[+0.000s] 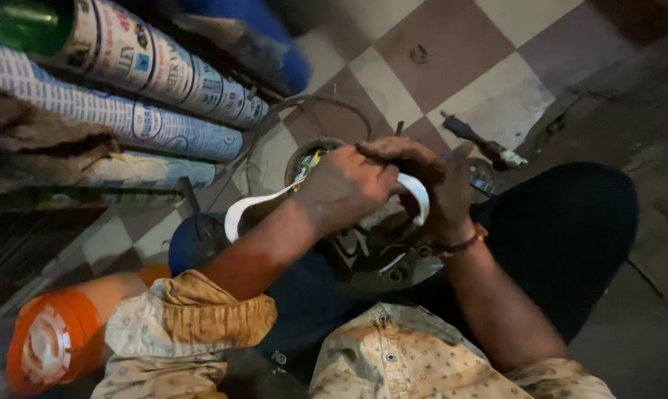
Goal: The person sits on the floor and works on a small electric motor, using a tool to adjust and manipulate the internal windings and components. The hands repeatedly reach into the motor housing to reposition wires and parts.
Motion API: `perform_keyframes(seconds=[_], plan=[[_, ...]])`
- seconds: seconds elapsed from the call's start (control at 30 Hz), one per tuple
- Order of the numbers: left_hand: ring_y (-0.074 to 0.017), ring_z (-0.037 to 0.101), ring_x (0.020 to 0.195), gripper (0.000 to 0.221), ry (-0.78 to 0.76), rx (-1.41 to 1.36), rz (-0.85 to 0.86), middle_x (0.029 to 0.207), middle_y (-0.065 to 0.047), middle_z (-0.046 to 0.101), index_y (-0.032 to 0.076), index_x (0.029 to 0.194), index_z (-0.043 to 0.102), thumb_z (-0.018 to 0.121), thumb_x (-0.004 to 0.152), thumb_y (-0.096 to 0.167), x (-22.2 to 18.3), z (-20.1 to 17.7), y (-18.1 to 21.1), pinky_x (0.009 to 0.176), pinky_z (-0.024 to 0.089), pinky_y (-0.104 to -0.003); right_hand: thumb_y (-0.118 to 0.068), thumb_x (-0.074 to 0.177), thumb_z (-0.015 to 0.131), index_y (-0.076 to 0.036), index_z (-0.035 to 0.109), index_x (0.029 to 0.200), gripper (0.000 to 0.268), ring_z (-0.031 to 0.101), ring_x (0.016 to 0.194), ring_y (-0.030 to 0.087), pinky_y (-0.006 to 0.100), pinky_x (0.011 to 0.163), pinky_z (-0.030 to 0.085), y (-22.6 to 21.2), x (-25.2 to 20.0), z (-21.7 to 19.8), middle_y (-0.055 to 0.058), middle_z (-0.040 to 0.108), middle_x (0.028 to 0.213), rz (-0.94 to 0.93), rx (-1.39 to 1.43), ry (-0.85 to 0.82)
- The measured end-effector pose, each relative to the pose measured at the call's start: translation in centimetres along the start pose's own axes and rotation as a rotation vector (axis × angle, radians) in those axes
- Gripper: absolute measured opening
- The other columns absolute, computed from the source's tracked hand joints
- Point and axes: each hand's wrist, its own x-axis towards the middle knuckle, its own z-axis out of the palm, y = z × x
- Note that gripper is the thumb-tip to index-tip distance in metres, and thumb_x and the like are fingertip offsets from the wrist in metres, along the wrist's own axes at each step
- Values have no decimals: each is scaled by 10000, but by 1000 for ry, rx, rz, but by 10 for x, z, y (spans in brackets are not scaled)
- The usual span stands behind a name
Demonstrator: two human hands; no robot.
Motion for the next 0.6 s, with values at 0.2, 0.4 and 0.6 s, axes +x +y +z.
perform_keyframes(seconds=[0.2,0.4,0.6], plan=[[-238,710,759,119,147,-8,-24,890,-96,736,61,943,724,715,886,165,-2,18,3,641,533,-391,-625,1166,284,52,706,958,824,631,1271,368,471,1216,456,3,1,18,215,688,1129,-201,21,199],[-243,701,694,73,155,-13,24,775,-73,689,74,864,732,709,847,141,4,35,8,613,550,-401,-572,1149,332,10,662,790,759,657,1057,376,491,1090,499,20,-4,10,204,704,923,-281,71,441],[-238,698,711,97,196,62,-22,818,-76,705,67,856,722,703,804,146,5,39,15,622,546,-389,-534,1176,354,-30,611,768,697,663,1012,360,487,1060,517,34,-3,8,190,681,894,-378,75,517]])
